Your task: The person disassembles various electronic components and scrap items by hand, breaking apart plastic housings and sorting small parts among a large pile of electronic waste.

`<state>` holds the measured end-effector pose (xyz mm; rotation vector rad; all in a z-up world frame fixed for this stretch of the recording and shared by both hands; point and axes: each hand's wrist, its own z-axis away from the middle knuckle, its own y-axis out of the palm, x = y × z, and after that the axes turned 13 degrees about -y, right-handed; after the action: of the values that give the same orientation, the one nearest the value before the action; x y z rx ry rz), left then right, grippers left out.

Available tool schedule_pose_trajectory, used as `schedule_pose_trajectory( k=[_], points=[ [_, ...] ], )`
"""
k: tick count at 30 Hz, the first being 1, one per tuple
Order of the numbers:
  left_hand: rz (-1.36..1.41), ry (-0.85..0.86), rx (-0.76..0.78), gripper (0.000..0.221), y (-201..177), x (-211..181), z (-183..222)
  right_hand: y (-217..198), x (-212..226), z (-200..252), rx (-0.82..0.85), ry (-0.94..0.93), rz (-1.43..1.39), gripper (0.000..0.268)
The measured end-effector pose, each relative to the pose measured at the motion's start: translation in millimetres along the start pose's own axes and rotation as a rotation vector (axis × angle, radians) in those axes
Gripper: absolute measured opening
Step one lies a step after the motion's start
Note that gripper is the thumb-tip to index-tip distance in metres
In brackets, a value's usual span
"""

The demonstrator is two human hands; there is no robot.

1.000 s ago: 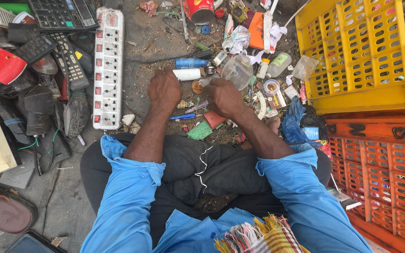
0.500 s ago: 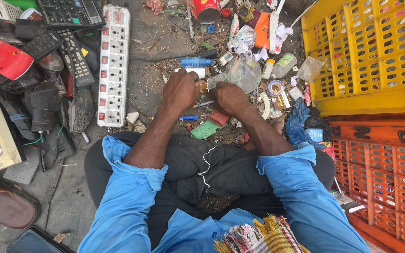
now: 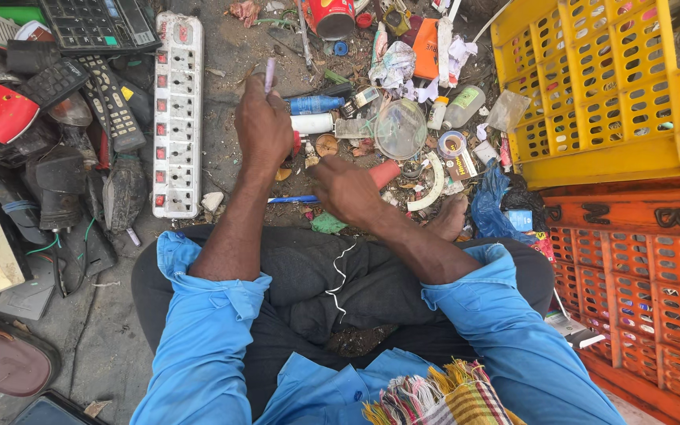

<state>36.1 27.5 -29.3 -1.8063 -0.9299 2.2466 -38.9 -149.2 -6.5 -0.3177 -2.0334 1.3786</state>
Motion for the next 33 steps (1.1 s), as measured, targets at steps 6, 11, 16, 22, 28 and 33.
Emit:
schedule_pose_trajectory(
  k=[6, 11, 16, 22, 28, 33],
  points=[
    [0.03, -0.046, 0.315, 0.022, -22.3, -27.1, 22.6, 10.8, -18.0, -8.9, 0.172, -0.07, 0.215, 0.018],
    [-0.004, 0.189, 0.654, 0.048, -37.8, -50.9, 31.5, -56.8, -37.1, -6.4, -0.154, -0.041, 0.121, 0.023],
    [-0.385, -0.083, 0.609, 0.025, -21.7, -35.6, 24.2, -31.7, -31.9, -4.4, -0.07, 0.288, -0.119, 0.036],
    [-0.149, -0.141, 0.251, 0.029, -15.7, -7.5, 6.7, 19.3, -29.0, 8.5, 0.396, -0.135, 0.365, 0.016],
    [0.077, -0.111, 0.28, 0.027, -5.4, -11.5, 7.7, -30.8, -44.7, -7.8, -0.116, 0.354, -0.26, 0.014],
    [0.301, -0.312, 0.314, 0.022, -8.6, -28.9, 14.0, -76.8, -102.1, -0.4, -0.735, 0.459, -0.874, 0.014]
  ],
)
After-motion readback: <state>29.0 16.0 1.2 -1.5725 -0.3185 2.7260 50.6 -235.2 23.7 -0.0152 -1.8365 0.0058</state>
